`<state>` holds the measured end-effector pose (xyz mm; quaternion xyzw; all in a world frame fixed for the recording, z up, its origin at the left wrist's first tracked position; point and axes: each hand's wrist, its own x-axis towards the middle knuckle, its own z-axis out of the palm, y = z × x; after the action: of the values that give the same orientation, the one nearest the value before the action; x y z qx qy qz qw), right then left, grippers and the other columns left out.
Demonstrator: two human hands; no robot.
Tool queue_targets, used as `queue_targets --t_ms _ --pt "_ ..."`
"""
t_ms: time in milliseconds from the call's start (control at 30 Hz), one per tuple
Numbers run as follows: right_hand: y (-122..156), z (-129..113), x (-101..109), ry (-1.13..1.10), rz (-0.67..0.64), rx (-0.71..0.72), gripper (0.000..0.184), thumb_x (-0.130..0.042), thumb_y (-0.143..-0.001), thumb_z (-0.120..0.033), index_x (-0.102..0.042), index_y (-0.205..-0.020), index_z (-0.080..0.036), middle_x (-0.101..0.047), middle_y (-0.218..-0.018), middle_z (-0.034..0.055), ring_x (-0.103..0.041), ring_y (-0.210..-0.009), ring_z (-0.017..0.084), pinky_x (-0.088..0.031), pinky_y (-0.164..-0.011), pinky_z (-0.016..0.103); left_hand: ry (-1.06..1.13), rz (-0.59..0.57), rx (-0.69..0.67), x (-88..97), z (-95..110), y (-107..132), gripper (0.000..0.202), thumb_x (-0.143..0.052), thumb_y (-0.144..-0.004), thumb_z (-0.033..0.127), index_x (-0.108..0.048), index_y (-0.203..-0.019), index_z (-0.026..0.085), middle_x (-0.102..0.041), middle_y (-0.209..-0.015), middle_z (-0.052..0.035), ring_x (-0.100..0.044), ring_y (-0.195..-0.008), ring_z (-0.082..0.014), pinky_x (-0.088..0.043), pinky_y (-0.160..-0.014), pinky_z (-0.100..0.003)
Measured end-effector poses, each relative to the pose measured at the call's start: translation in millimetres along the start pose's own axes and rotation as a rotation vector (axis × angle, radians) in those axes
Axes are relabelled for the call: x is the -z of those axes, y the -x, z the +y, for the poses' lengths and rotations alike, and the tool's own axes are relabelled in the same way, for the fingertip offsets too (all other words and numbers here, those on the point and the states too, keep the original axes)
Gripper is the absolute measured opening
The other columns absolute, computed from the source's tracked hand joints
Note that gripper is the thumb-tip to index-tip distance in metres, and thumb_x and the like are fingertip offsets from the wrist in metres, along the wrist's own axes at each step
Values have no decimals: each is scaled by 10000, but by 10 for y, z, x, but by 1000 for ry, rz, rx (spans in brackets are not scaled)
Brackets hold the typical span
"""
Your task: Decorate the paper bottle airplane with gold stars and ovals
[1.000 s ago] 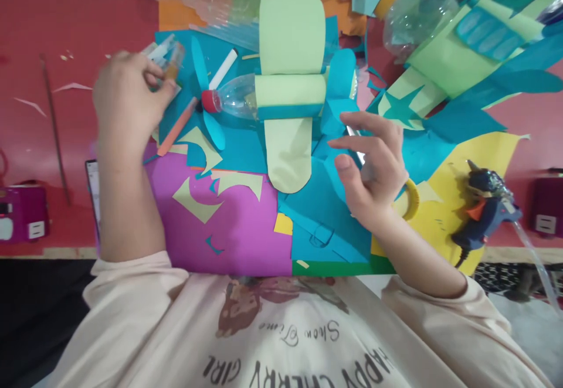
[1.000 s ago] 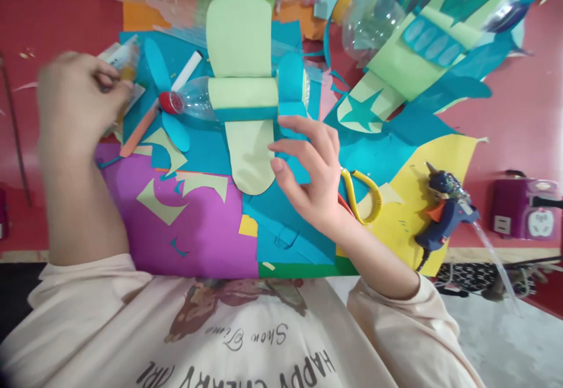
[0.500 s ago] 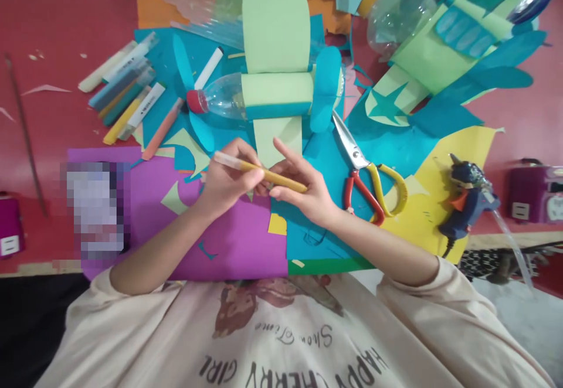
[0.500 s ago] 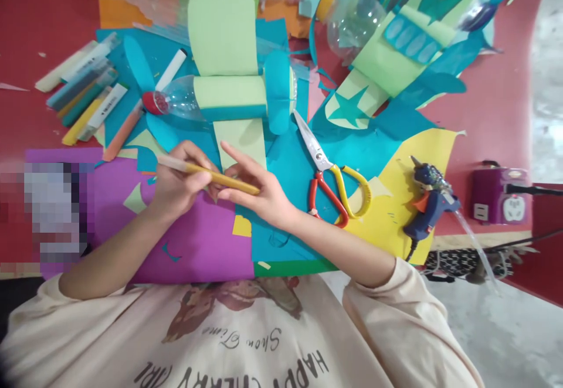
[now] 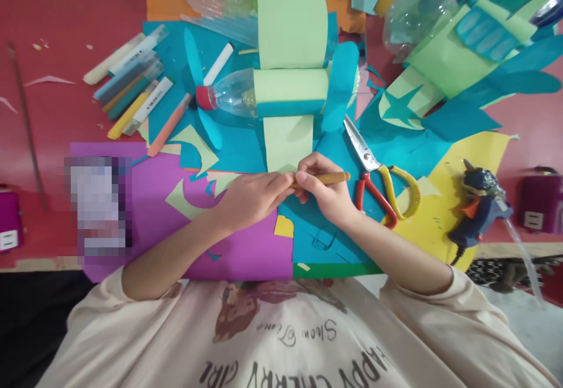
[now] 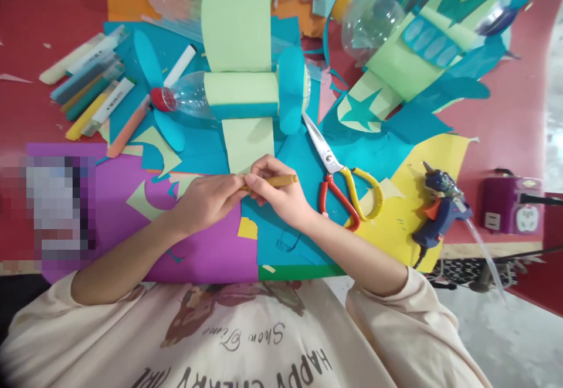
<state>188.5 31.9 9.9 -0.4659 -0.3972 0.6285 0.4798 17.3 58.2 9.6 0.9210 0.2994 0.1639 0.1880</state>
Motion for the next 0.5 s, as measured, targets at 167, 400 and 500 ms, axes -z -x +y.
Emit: queue_targets --t_ms 167,400,500 --pt "-30 25 74 -37 79 21 311 -704 -777 -467 -569 -679 -205 -534 -503 -65 -455 -400 55 -365 -383 188 25 32 83 95 -115 29 329 -289 -1033 382 -564 -1133 229 -700 -795 -12 -654 -664 -155 -442 -591 -254" --pt "-157 -33 164 -108 352 71 313 -650 -762 -478 -489 -663 -229 -435 -485 -66 -383 -404 71 -341 -374 207 -281 295 298 229 -407 30 251 -431 -880 128 -641 -935 256 -709 -866 -34 -661 -844 -237 -496 -752 -386" --pt "-175 -42 177 -121 373 60 299 -657 -744 -471 -499 -661 -231 -454 -490 -53 -407 -419 83 -356 -384 217 -228 217 103 156 -323 -1 235 -442 -926 147 -648 -988 242 -716 -1092 -64 -670 -1020 -242 -516 -876 -407"
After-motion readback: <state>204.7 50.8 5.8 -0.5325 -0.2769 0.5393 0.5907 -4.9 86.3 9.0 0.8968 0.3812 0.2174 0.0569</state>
